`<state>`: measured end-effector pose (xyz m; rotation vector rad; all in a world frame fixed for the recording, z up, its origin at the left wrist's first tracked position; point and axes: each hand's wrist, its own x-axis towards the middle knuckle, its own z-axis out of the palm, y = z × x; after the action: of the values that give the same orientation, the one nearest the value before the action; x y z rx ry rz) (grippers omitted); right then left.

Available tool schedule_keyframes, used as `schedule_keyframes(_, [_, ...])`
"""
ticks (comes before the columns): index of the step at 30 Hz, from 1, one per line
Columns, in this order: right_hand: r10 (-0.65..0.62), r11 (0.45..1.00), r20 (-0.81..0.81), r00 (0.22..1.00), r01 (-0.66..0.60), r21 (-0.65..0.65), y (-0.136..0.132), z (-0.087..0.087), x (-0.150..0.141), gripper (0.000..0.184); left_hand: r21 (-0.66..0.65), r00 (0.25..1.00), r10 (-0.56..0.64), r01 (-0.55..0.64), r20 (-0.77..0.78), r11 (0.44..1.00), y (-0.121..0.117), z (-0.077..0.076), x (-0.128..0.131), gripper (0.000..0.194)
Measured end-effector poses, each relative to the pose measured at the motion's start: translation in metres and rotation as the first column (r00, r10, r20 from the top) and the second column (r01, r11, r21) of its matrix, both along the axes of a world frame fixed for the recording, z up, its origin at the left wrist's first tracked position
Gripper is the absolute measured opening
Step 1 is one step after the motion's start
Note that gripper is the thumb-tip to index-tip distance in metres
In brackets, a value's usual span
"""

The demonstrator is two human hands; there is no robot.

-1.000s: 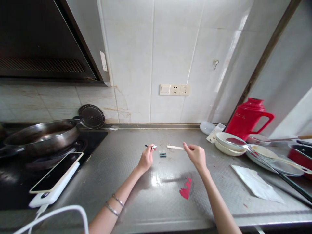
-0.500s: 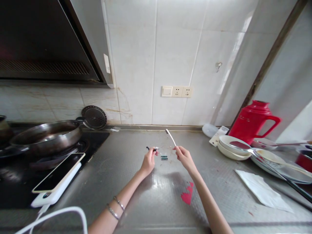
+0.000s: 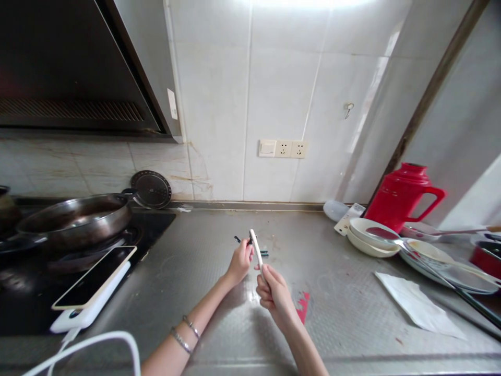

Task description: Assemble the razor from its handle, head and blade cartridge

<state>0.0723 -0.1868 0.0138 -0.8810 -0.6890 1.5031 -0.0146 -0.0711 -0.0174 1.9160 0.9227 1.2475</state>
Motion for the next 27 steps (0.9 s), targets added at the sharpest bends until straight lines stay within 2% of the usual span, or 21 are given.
schedule_keyframes(5, [-0.105, 0.994, -0.038, 0.994, 0.103, -0.046, -0.011, -0.02, -0.018, 0.047, -0.03, 0.999, 0.041, -0.041, 0.017, 0.999, 0.004, -0.002, 0.0, 0.019])
schedule_keyframes(12, [-0.14, 0.99, -0.041, 0.989, 0.141, 0.014, -0.001, -0.008, -0.02, 0.046, 0.045, 0.999, 0.048, -0.047, -0.011, 0.998, 0.006, -0.009, -0.001, 0.021])
schedule_keyframes(18, [-0.145, 0.989, -0.01, 0.989, 0.144, -0.031, -0.005, -0.016, -0.03, 0.046, 0.041, 0.996, 0.083, -0.081, -0.033, 0.996, 0.01, -0.011, -0.002, 0.017])
schedule_keyframes(24, [-0.156, 0.987, -0.031, 0.987, 0.156, 0.021, 0.0, -0.007, -0.027, 0.044, 0.043, 0.998, 0.068, -0.067, -0.014, 0.997, 0.007, -0.01, -0.001, 0.02])
schedule_keyframes(27, [-0.148, 0.989, -0.02, 0.989, 0.148, 0.001, 0.001, -0.009, -0.028, 0.045, 0.029, 0.997, 0.081, -0.081, 0.001, 0.996, 0.006, -0.009, -0.001, 0.02])
